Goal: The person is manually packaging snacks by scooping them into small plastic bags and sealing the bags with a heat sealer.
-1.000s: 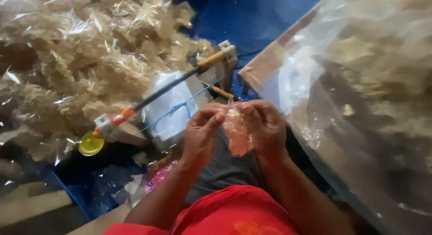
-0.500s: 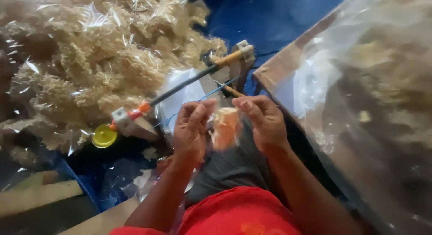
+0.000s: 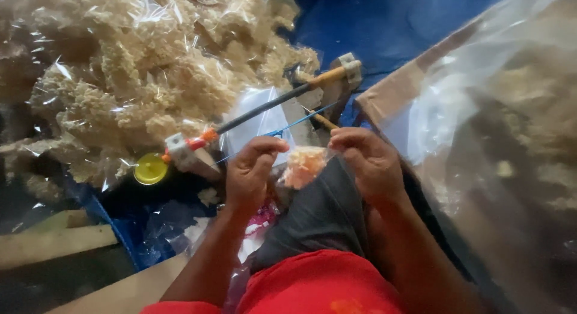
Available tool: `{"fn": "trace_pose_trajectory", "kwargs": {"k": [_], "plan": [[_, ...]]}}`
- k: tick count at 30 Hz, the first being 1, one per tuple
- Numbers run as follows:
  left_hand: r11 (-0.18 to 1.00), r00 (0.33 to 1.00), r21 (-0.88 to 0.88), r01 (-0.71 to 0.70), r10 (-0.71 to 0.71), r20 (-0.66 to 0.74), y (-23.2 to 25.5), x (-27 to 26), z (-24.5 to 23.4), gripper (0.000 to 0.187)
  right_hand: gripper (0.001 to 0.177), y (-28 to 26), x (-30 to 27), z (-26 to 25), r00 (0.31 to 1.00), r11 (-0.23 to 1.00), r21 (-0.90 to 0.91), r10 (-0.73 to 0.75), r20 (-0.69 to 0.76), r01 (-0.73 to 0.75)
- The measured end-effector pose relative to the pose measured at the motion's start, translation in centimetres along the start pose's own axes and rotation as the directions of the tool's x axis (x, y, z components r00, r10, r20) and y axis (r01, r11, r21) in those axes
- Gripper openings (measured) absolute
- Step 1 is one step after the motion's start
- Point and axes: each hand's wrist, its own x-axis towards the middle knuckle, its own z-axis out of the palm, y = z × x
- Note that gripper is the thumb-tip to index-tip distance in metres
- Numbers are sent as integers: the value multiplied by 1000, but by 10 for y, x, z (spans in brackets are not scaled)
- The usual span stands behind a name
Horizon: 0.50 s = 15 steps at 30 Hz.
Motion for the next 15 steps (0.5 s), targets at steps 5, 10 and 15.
{"fn": "trace_pose_trajectory", "kwargs": {"k": [5, 10, 15], "plan": [[925, 980, 326, -195, 168, 110, 21, 7, 6, 22, 22, -38, 5, 11, 996, 776, -625, -81, 33, 83], [772, 923, 507, -384, 321, 210, 26, 12, 5, 16, 10, -53, 13, 17, 971, 647, -724, -164, 174, 239], [805, 913, 431, -408, 352, 205, 16, 12, 4, 9, 13, -44, 20, 13, 954, 658, -693, -165, 250, 295]]}}
